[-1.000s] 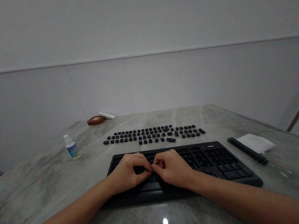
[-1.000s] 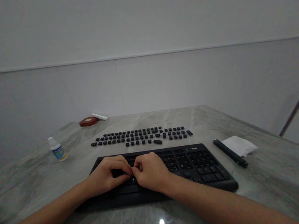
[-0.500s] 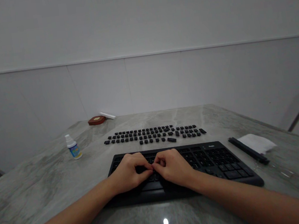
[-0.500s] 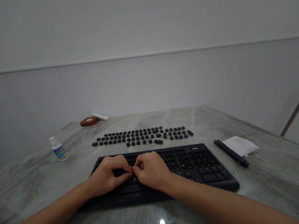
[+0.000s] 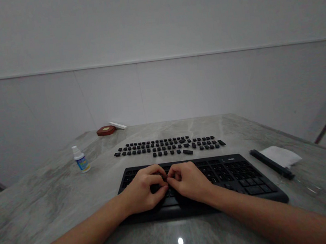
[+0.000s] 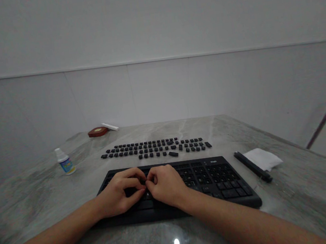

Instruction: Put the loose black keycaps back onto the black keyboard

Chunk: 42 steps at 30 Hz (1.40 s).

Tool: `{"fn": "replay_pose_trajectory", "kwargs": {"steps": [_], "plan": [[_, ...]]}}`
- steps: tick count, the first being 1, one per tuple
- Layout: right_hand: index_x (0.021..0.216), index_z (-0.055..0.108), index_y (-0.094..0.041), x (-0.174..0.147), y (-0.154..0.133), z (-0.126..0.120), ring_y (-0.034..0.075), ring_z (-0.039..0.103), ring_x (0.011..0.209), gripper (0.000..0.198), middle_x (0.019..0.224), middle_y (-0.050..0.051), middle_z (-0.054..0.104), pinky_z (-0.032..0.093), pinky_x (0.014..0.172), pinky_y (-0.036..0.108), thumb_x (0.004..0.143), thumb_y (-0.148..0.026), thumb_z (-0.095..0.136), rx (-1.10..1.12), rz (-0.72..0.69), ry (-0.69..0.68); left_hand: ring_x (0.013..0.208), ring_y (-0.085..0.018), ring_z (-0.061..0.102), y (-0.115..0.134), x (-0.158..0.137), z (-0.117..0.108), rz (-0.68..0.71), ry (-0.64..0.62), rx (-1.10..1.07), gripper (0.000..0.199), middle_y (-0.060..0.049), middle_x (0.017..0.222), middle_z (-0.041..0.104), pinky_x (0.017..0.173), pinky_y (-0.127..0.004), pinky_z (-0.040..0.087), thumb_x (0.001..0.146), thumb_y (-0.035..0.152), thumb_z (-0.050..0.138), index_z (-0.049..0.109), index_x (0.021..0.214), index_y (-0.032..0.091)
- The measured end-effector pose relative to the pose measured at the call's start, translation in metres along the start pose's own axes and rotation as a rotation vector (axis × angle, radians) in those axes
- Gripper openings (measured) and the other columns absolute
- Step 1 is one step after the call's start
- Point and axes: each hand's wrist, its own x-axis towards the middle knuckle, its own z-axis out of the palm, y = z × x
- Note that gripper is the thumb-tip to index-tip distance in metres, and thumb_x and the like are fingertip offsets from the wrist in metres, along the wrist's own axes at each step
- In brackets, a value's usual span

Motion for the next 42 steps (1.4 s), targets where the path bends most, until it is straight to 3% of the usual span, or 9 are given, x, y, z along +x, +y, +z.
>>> {"fn": "replay_pose_trajectory", "kwargs": {"steps": [8,14,21,28,33,38,42], "plan": [[0.067,0.070,-0.018,0.001,0.001,0.000,0.012,0.052,0.052,0.010,0.055,-0.001,0.061,0.034,0.052,0.024,0.074,-0.014,0.065,0.006,-0.008,-0.006,0.068,-0.016,0.054,0.004,0.000,-0.002,0.047,-0.063,0.161,0.024,-0.003,0.071,0.054,0.062,-0.028,0.045,0.088,0.015,0.052,0.060,0.065,0.017],[0.064,0.065,-0.017,0.002,0.001,0.000,0.012,0.052,0.053,0.011,0.056,-0.001,0.060,0.033,0.052,0.024,0.074,-0.012,0.065,0.029,-0.018,-0.031,0.059,-0.014,0.053,-0.003,0.000,-0.001,0.046,-0.107,0.154,0.023,0.000,0.063,0.055,0.062,-0.028,0.042,0.086,0.015,0.052,0.058,0.064,0.018],[0.064,0.059,-0.016,0.003,0.005,-0.002,0.011,0.050,0.053,0.015,0.056,-0.002,0.056,0.035,0.051,0.023,0.078,-0.010,0.059,0.231,0.026,0.044,0.055,-0.015,0.052,-0.003,-0.004,-0.003,0.141,-0.145,0.210,0.024,-0.001,0.060,0.054,0.058,-0.028,0.042,0.087,0.014,0.052,0.057,0.063,0.019],[0.065,0.065,-0.015,0.000,0.005,-0.001,0.010,0.047,0.051,0.013,0.053,-0.004,0.054,0.034,0.051,0.022,0.077,-0.011,0.064,0.214,-0.025,0.002,0.052,-0.015,0.051,-0.003,-0.003,-0.002,0.204,-0.154,0.254,0.026,-0.002,0.059,0.055,0.055,-0.030,0.040,0.087,0.013,0.049,0.057,0.064,0.019],[0.066,0.068,-0.015,0.000,0.003,-0.002,0.010,0.050,0.054,0.009,0.055,-0.003,0.057,0.032,0.053,0.022,0.075,-0.012,0.068,0.106,-0.020,-0.057,0.053,-0.014,0.048,-0.007,-0.004,0.000,0.162,-0.145,0.165,0.023,-0.001,0.059,0.053,0.053,-0.029,0.035,0.086,0.013,0.050,0.056,0.064,0.017],[0.062,0.064,-0.015,0.006,0.000,-0.004,0.010,0.048,0.055,0.014,0.054,-0.004,0.055,0.030,0.053,0.022,0.075,-0.011,0.068,0.033,0.009,-0.084,0.050,-0.012,0.045,-0.007,0.001,0.002,0.045,-0.109,0.083,0.026,0.001,0.055,0.048,0.051,-0.026,0.033,0.085,0.013,0.049,0.051,0.059,0.017],[0.059,0.059,-0.016,0.010,-0.001,-0.006,0.010,0.047,0.054,0.018,0.052,-0.005,0.051,0.028,0.051,0.022,0.074,-0.010,0.067,0.020,-0.002,-0.117,0.047,-0.011,0.041,-0.006,0.004,0.002,0.037,-0.109,0.075,0.028,0.002,0.051,0.045,0.049,-0.025,0.031,0.082,0.012,0.049,0.044,0.055,0.018]]}}
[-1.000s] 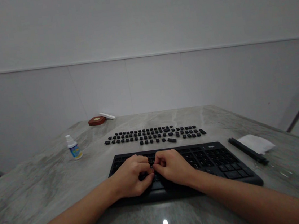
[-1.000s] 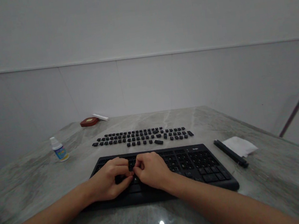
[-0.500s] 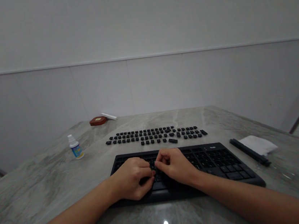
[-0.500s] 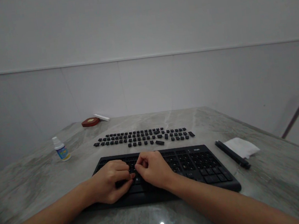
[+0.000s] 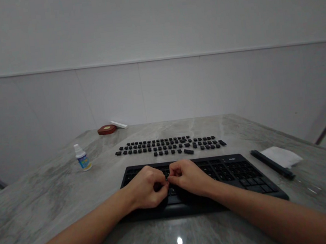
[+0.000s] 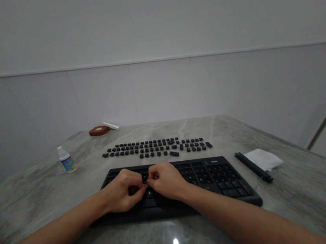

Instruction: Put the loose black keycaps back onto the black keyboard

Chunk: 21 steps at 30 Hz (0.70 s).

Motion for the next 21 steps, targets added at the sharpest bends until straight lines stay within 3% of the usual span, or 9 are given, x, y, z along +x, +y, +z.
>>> {"fn": "replay_pose_trajectory", "kwargs": {"steps": [8,11,16,21], "plan": [[0.060,0.056,-0.017,-0.011,0.000,0.006,0.010,0.041,0.053,0.017,0.054,-0.005,0.050,0.025,0.055,0.025,0.073,-0.007,0.060,-0.115,-0.091,0.046,0.055,-0.013,0.046,0.001,-0.002,-0.001,0.033,-0.069,0.012,0.018,0.000,0.058,0.050,0.055,-0.027,0.033,0.076,0.011,0.051,0.049,0.060,0.018],[0.066,0.059,-0.018,-0.015,0.003,0.008,0.010,0.046,0.054,0.013,0.057,-0.004,0.056,0.026,0.055,0.024,0.076,-0.011,0.061,-0.094,-0.120,0.072,0.056,-0.013,0.047,0.001,-0.003,-0.001,0.007,-0.053,0.009,0.018,0.000,0.059,0.051,0.055,-0.026,0.034,0.080,0.013,0.050,0.051,0.062,0.017],[0.063,0.061,-0.017,-0.012,0.008,0.008,0.011,0.049,0.054,0.010,0.056,-0.002,0.058,0.030,0.054,0.023,0.073,-0.013,0.064,0.146,-0.068,0.090,0.053,-0.011,0.048,-0.001,-0.006,-0.002,-0.127,0.010,-0.001,0.024,0.001,0.058,0.053,0.053,-0.023,0.035,0.087,0.020,0.050,0.058,0.064,0.016],[0.058,0.051,-0.019,0.002,0.016,0.005,0.008,0.039,0.041,0.019,0.045,-0.006,0.045,0.029,0.043,0.021,0.071,-0.027,0.063,0.525,0.102,0.180,0.057,-0.014,0.057,-0.010,-0.004,-0.002,-0.381,0.135,0.021,0.028,0.000,0.061,0.063,0.058,-0.023,0.040,0.090,0.026,0.050,0.065,0.069,0.016]]}}
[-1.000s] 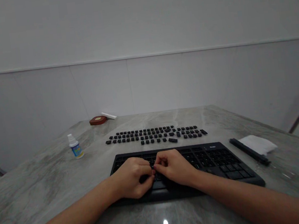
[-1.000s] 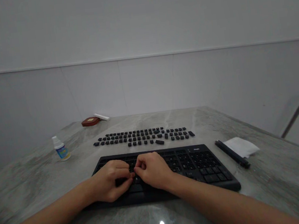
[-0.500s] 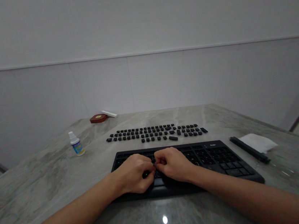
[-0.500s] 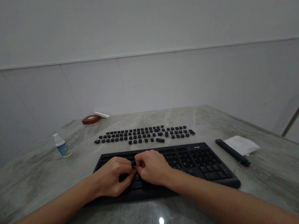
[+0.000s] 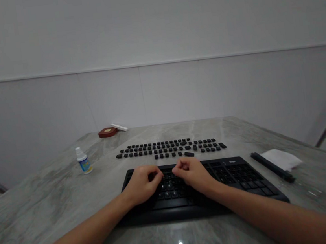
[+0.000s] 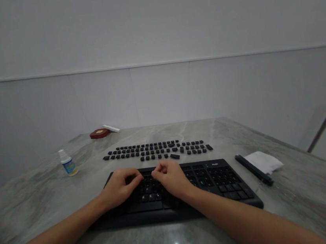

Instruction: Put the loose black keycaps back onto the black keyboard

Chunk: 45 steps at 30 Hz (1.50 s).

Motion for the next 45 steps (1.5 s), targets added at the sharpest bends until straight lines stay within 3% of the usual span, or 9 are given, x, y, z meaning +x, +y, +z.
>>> {"fn": "replay_pose_trajectory", "kwargs": {"steps": [3,7,10,15,20,27,32,36,45], "plan": [[0.060,0.043,-0.023,0.005,0.002,-0.002,0.007,0.030,0.031,0.026,0.039,-0.011,0.034,0.024,0.035,0.020,0.072,-0.039,0.060,0.090,0.057,0.048,0.062,-0.016,0.062,-0.007,0.009,0.000,-0.124,0.041,0.029,0.030,-0.001,0.065,0.067,0.061,-0.024,0.045,0.091,0.029,0.051,0.067,0.069,0.016],[0.059,0.042,-0.023,0.005,0.002,-0.002,0.007,0.034,0.026,0.027,0.034,-0.011,0.036,0.020,0.032,0.019,0.066,-0.041,0.061,0.154,0.094,0.094,0.068,-0.018,0.066,-0.020,0.031,-0.001,-0.222,0.058,0.109,0.016,-0.001,0.073,0.072,0.067,-0.025,0.050,0.084,0.021,0.058,0.073,0.080,0.017],[0.059,0.042,-0.023,0.004,0.000,-0.003,0.007,0.036,0.024,0.025,0.031,-0.010,0.038,0.018,0.031,0.017,0.064,-0.039,0.059,0.172,0.114,0.129,0.074,-0.020,0.067,-0.033,0.051,0.000,-0.258,0.091,0.209,0.018,-0.004,0.078,0.072,0.075,-0.028,0.051,0.079,0.010,0.059,0.074,0.086,0.016],[0.061,0.042,-0.024,0.003,-0.002,-0.003,0.009,0.034,0.023,0.023,0.030,-0.011,0.035,0.018,0.028,0.018,0.064,-0.041,0.058,0.212,0.153,0.125,0.094,-0.023,0.065,-0.050,0.066,0.007,-0.227,0.148,0.325,0.027,-0.009,0.098,0.069,0.091,-0.032,0.049,0.083,0.004,0.053,0.074,0.096,0.015],[0.059,0.043,-0.022,0.004,0.000,-0.002,0.004,0.026,0.028,0.027,0.035,-0.012,0.032,0.016,0.032,0.018,0.062,-0.039,0.063,0.259,0.109,0.125,0.097,-0.024,0.065,-0.053,0.061,0.011,-0.176,0.081,0.361,0.025,-0.008,0.106,0.065,0.094,-0.033,0.050,0.087,0.016,0.059,0.075,0.106,0.019],[0.058,0.044,-0.021,0.005,0.004,-0.002,0.004,0.026,0.033,0.029,0.039,-0.011,0.032,0.017,0.035,0.018,0.063,-0.038,0.067,0.284,0.072,0.113,0.096,-0.025,0.067,-0.050,0.062,0.010,-0.215,0.010,0.393,0.021,-0.008,0.100,0.068,0.092,-0.033,0.051,0.089,0.023,0.060,0.079,0.097,0.020],[0.059,0.045,-0.021,0.004,0.003,-0.003,0.005,0.027,0.034,0.028,0.040,-0.011,0.034,0.018,0.036,0.019,0.064,-0.038,0.068,0.295,0.072,0.103,0.097,-0.023,0.066,-0.050,0.063,0.009,-0.229,-0.022,0.391,0.013,-0.008,0.100,0.070,0.093,-0.041,0.051,0.092,0.025,0.065,0.073,0.092,0.015],[0.059,0.044,-0.021,0.004,0.003,-0.003,0.004,0.025,0.034,0.030,0.040,-0.012,0.031,0.016,0.035,0.019,0.063,-0.039,0.068,0.311,0.079,0.103,0.094,-0.021,0.066,-0.054,0.064,0.010,-0.235,-0.045,0.383,0.019,-0.005,0.096,0.070,0.091,-0.042,0.052,0.095,0.031,0.065,0.068,0.089,0.014],[0.059,0.044,-0.021,0.003,0.001,-0.003,0.004,0.024,0.035,0.031,0.039,-0.011,0.031,0.017,0.036,0.019,0.064,-0.041,0.068,0.299,0.084,0.103,0.086,-0.021,0.063,-0.045,0.061,0.011,-0.068,0.073,0.304,0.017,-0.008,0.089,0.066,0.085,-0.038,0.051,0.097,0.017,0.049,0.061,0.084,0.015]]}}
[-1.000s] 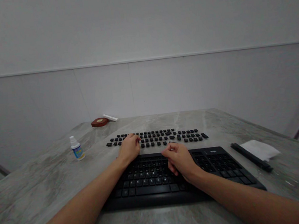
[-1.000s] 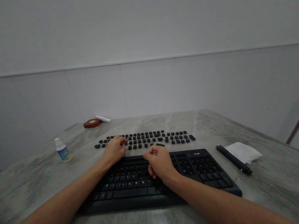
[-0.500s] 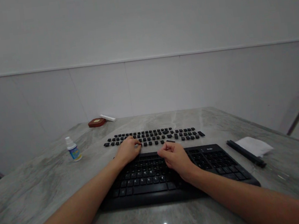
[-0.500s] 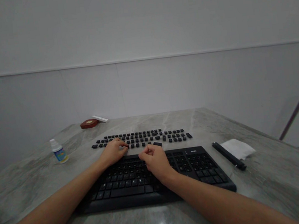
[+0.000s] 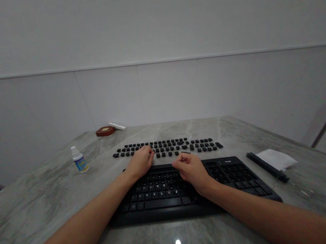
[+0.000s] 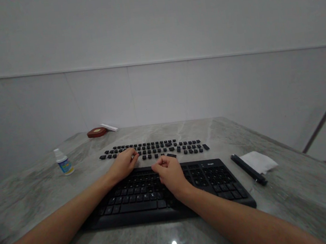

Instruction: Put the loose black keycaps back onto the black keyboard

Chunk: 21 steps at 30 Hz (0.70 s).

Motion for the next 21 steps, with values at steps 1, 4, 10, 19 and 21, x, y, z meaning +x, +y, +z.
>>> {"fn": "replay_pose_trajectory", "kwargs": {"steps": [1,4,10,19,21], "plan": [[0.060,0.043,-0.021,0.000,-0.001,0.000,0.004,0.024,0.035,0.032,0.039,-0.011,0.031,0.017,0.037,0.019,0.064,-0.042,0.068,-0.004,0.001,-0.005,0.084,-0.021,0.063,0.004,-0.002,-0.001,0.030,0.013,-0.018,0.017,-0.008,0.088,0.065,0.083,-0.037,0.051,0.096,0.017,0.048,0.060,0.085,0.016],[0.063,0.043,-0.022,0.001,-0.003,-0.004,0.004,0.023,0.035,0.034,0.040,-0.012,0.031,0.017,0.037,0.019,0.067,-0.046,0.066,-0.029,0.018,-0.046,0.084,-0.021,0.062,0.019,-0.012,-0.004,0.138,0.033,-0.083,0.013,-0.005,0.086,0.064,0.081,-0.036,0.051,0.095,0.017,0.047,0.057,0.087,0.018],[0.071,0.054,-0.019,0.008,-0.008,-0.025,0.007,0.032,0.032,0.025,0.041,-0.008,0.044,0.020,0.035,0.020,0.076,-0.043,0.061,-0.213,0.072,-0.202,0.086,-0.018,0.063,0.046,-0.048,-0.006,0.329,0.004,-0.225,0.006,-0.003,0.093,0.065,0.080,-0.030,0.053,0.092,0.013,0.055,0.057,0.093,0.019],[0.097,0.068,-0.017,-0.014,-0.006,-0.033,0.012,0.051,0.057,0.015,0.064,-0.003,0.057,0.038,0.055,0.023,0.085,-0.024,0.062,-0.623,-0.320,-0.244,0.077,-0.016,0.063,0.043,-0.056,-0.004,0.256,0.023,-0.329,0.043,-0.003,0.099,0.067,0.077,-0.032,0.055,0.085,0.010,0.064,0.051,0.124,0.022],[0.110,0.066,-0.018,-0.017,-0.005,-0.033,0.012,0.051,0.055,0.026,0.065,-0.003,0.058,0.039,0.057,0.024,0.084,-0.022,0.063,-0.719,-0.413,-0.274,0.073,-0.015,0.062,0.044,-0.055,-0.004,0.246,0.024,-0.338,0.043,-0.001,0.096,0.067,0.074,-0.031,0.055,0.085,0.012,0.066,0.051,0.124,0.022]]}}
